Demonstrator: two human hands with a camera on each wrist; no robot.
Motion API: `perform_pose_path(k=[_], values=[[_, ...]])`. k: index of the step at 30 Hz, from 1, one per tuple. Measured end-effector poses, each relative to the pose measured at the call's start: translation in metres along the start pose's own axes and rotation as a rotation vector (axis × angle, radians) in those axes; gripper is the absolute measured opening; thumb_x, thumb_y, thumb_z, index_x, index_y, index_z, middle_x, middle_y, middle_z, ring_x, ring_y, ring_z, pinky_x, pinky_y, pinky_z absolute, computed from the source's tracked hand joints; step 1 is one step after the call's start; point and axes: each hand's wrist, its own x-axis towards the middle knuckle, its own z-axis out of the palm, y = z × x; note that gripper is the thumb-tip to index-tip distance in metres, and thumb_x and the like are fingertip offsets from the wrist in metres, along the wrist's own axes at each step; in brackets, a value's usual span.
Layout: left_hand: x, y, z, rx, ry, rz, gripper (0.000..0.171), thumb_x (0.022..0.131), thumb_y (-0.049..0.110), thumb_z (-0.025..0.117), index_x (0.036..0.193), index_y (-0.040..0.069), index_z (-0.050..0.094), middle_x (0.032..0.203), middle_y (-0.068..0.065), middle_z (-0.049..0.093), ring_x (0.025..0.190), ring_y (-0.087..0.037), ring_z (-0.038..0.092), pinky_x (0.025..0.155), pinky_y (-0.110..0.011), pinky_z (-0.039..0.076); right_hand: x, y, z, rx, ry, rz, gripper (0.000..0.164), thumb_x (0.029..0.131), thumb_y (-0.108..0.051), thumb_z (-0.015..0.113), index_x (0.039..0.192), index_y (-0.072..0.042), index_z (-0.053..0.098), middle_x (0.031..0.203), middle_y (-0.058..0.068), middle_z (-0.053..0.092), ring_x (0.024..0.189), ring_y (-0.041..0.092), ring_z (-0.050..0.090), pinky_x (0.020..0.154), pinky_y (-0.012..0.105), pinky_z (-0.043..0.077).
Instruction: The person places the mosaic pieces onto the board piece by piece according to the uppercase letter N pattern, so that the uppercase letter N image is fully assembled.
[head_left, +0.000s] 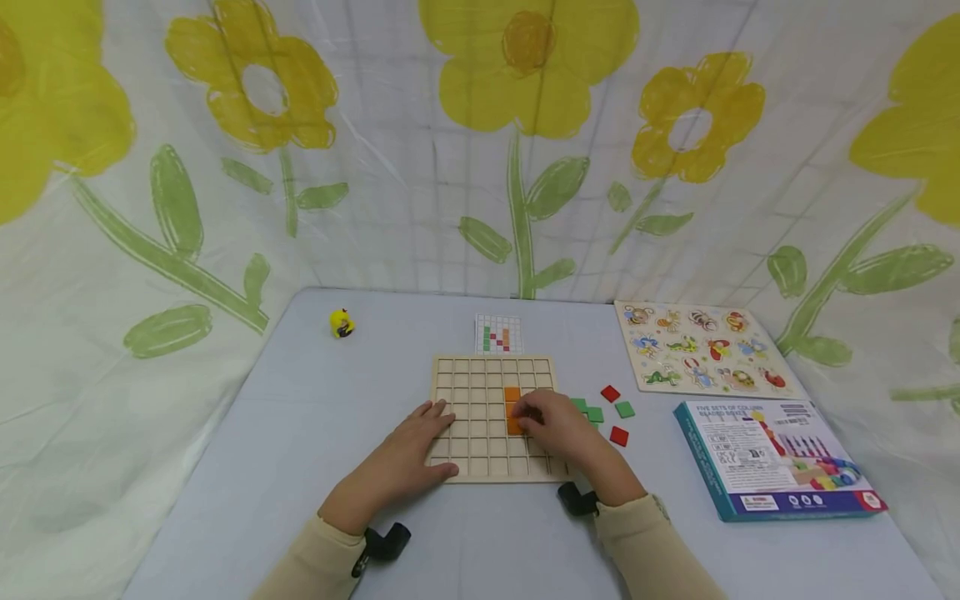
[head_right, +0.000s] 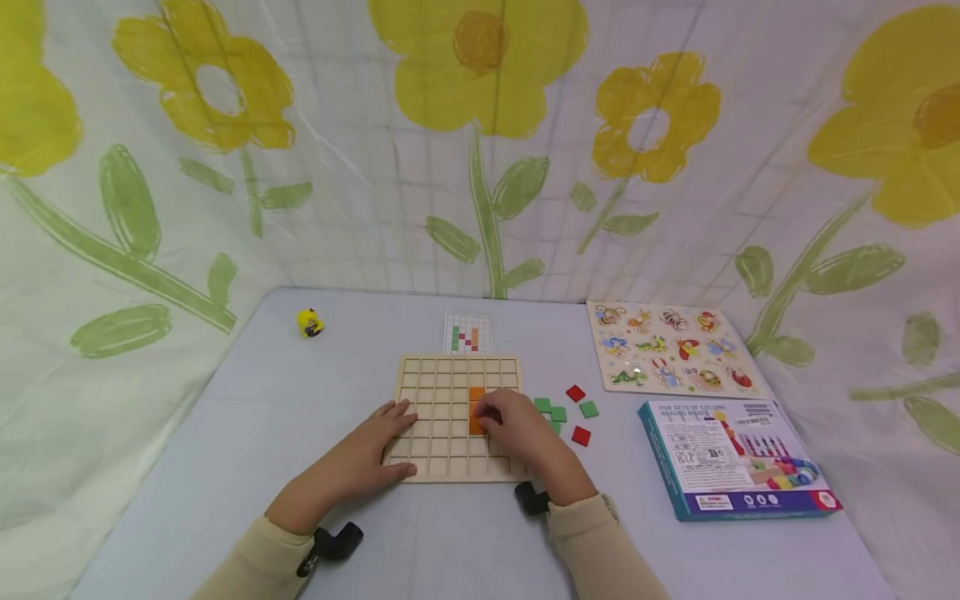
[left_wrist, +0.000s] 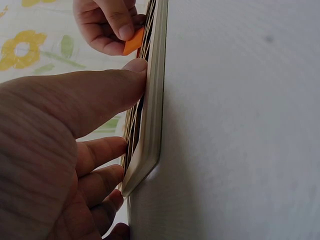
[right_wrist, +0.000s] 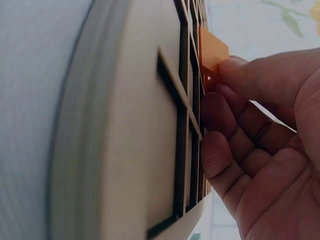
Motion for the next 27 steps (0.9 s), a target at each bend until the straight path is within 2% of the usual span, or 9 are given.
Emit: perform_pose_path(k=[13,17,22,27], values=[[-0.001,0.001,-0.001,0.001,0.002,0.001,0.077,0.087,0.041,0.077,0.152,0.013,0.046,0.164,-0.007,0.03,0.153,-0.029,0.02,0.119,-0.053,0.029,0.0,-0.001,0.0,-0.058,0.009,-0.036,0.01,0.093,-0.012,0.073,0.094,-0.021,0.072,0.091,-0.009,0.061,0.082,0.011,0.055,0.075,0.029,0.052],[-0.001,0.001,0.0,-0.005,0.003,-0.003,0.077,0.087,0.041,0.077,0.151,0.013,0.046,0.164,-0.007,0.03,0.153,-0.03,0.02,0.119,-0.053,0.028,-0.001,0.0,-0.003,-0.039,0.018,-0.015,0.009,0.094,-0.013,0.072,0.095,-0.022,0.072,0.09,-0.008,0.06,0.082,0.012,0.054,0.073,0.029,0.05],[-0.001,0.001,0.0,-0.002,-0.001,-0.01,0.076,0.087,0.041,0.076,0.152,0.013,0.045,0.164,-0.006,0.03,0.154,-0.029,0.019,0.119,-0.053,0.028,-0.004,0.013,-0.026,-0.013,0.133,0.085,0.009,0.096,-0.017,0.069,0.104,-0.019,0.072,0.094,-0.003,0.061,0.082,0.017,0.052,0.068,0.031,0.047],[-0.001,0.001,0.001,0.001,-0.003,-0.008,0.076,0.088,0.041,0.076,0.152,0.013,0.045,0.164,-0.006,0.029,0.154,-0.028,0.018,0.12,-0.053,0.028,-0.011,0.045,-0.059,-0.022,0.278,0.254,0.021,0.098,-0.02,0.064,0.116,-0.011,0.069,0.103,0.006,0.06,0.086,0.023,0.053,0.067,0.032,0.047]])
